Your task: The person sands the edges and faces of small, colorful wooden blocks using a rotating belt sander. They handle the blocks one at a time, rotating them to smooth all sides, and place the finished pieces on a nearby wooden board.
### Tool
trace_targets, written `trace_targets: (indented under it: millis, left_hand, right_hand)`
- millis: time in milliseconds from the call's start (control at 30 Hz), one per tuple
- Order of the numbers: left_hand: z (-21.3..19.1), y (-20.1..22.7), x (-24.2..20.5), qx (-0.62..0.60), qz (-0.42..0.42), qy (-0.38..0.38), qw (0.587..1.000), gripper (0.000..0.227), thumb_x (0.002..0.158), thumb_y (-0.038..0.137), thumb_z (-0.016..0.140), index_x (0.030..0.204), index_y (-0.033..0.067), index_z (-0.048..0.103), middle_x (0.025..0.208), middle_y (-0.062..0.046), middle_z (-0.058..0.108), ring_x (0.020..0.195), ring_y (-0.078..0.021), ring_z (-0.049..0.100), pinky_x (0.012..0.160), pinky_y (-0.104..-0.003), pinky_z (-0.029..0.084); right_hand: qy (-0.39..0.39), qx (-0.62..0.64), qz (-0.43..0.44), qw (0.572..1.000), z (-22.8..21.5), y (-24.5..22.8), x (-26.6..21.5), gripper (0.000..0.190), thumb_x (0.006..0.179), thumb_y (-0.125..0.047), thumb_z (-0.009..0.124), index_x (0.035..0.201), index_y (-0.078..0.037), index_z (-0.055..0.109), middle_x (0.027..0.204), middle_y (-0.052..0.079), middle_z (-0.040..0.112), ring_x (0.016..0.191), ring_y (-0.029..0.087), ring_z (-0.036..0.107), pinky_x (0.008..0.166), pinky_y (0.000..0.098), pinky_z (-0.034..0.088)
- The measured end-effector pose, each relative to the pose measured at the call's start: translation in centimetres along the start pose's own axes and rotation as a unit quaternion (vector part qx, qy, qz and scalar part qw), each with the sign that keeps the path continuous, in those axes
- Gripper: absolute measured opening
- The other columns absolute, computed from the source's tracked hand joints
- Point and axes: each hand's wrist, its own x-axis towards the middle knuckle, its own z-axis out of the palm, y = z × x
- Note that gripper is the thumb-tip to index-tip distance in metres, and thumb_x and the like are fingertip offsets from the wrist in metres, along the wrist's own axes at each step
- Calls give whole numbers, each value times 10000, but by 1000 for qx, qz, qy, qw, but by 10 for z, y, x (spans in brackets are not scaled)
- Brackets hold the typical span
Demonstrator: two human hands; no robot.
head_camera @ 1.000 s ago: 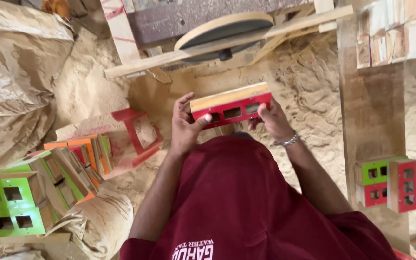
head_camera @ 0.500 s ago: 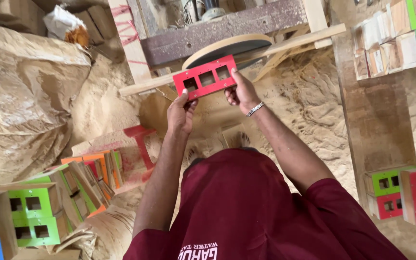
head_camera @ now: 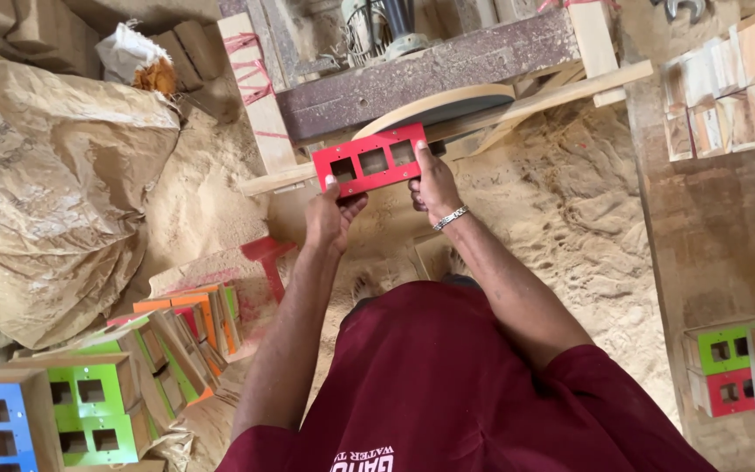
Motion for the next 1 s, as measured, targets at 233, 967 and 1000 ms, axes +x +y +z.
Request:
trace_targets:
  millis: [233,967,1000]
  left_hand:
    - [36,-38,20,30,-19,38,999,404,1075,248,470,1207,-133,500,1006,-243,657,798,-298,691,642,-406,609]
    - [206,-128,35,23,-2,102,995,438,1047,276,535,1142,-142,443,783,-166,596,561,-234,616,455,-378,539]
    - [211,-135,37,19,-5,99,995,438,1047,279,536,1141,-142,457,781,-169,599,560,-232,617,454,-373,542]
  right_hand:
    - [46,-2,-6,999,-34,-10,9,394,977,-638,503,983,-254,593,545,-86,393,375,43,313,334,249,241]
    - [133,4,-11,991,-172,-66,22,527,981,-672,526,775,-188,524,517,-52,382,365,97,307,356,284,237]
    - [136,1,-10,991,-181,-66,23,544,980,-682,528,767,-181,522,518,-53,385,366,97,308,356,288,236]
